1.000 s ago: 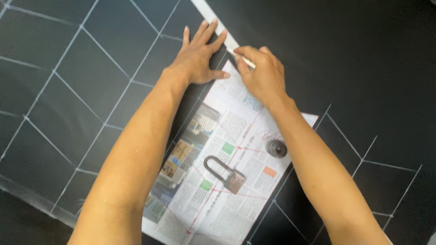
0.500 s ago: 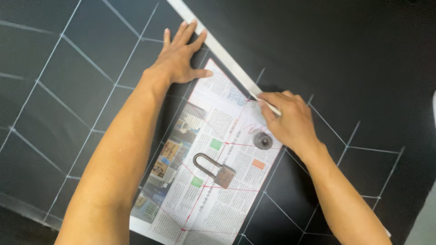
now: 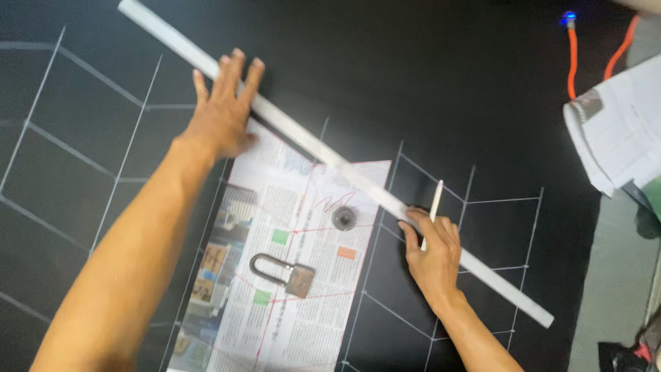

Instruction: The person uses a white ruler and a white marker to draw straight lines on a large black sheet. They repeatedly reposition the ruler and draw lines, then place a folded newspaper and a padlock on the sheet to hold it in place while continuing to draw additional lines.

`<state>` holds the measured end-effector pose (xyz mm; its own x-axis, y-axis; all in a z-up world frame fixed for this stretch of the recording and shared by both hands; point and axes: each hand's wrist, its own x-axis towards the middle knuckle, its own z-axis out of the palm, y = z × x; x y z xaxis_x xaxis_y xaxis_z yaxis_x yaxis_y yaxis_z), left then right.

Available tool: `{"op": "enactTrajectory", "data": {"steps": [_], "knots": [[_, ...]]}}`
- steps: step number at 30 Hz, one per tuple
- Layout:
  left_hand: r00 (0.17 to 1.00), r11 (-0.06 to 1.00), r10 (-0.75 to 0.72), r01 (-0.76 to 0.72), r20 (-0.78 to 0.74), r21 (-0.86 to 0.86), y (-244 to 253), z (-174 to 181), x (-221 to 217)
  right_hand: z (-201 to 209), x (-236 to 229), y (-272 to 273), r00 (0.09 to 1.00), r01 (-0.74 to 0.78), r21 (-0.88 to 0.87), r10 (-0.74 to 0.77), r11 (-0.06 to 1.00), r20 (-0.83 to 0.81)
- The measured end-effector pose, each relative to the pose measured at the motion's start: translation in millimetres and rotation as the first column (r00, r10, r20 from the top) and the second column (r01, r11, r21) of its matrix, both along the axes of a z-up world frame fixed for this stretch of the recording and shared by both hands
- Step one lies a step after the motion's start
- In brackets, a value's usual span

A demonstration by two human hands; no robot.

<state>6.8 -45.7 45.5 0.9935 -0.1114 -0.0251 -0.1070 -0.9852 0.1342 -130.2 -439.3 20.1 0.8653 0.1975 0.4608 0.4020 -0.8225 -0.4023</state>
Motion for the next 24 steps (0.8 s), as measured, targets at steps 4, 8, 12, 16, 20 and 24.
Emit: {"op": "enactTrajectory", "data": {"steps": [4, 8, 12, 16, 20, 24], "knots": [[0.982, 0.983, -0.183, 0.184, 0.056, -0.012, -14.4, 3.8, -8.6, 6.9, 17.0, -7.9, 0.946, 0.130, 0.195, -0.063, 0.972, -0.318], [0.956, 0.958, -0.166, 0.215, 0.243, -0.191, -0.7, 15.0, -17.2, 38.1, 33.1, -19.0, 0.953, 0.004, 0.231, 0.066, 0.973, -0.296], [0.954, 0.878, -0.060, 0.190, 0.293, -0.439, 23.3, 28.9, -44.3, 78.7, 61.8, -32.5, 0.989, -0.098, 0.097, 0.108, 0.990, -0.099], [0.945, 0.855, 0.148, 0.026, 0.292, -0.518, 25.8, 26.2, -84.6, 90.2, 108.4, -18.2, 0.980, -0.189, 0.055, 0.192, 0.980, -0.058], [0.937, 0.793, 0.308, -0.157, 0.165, -0.589, 23.2, 8.0, -111.0, 66.3, 132.7, -0.4, 0.931, -0.349, -0.055, 0.353, 0.935, 0.089], [0.945, 0.801, 0.307, -0.191, 0.114, -0.567, 21.7, -1.6, -122.1, 30.9, 132.8, 3.3, 0.937, -0.342, -0.038, 0.344, 0.939, 0.063]]}}
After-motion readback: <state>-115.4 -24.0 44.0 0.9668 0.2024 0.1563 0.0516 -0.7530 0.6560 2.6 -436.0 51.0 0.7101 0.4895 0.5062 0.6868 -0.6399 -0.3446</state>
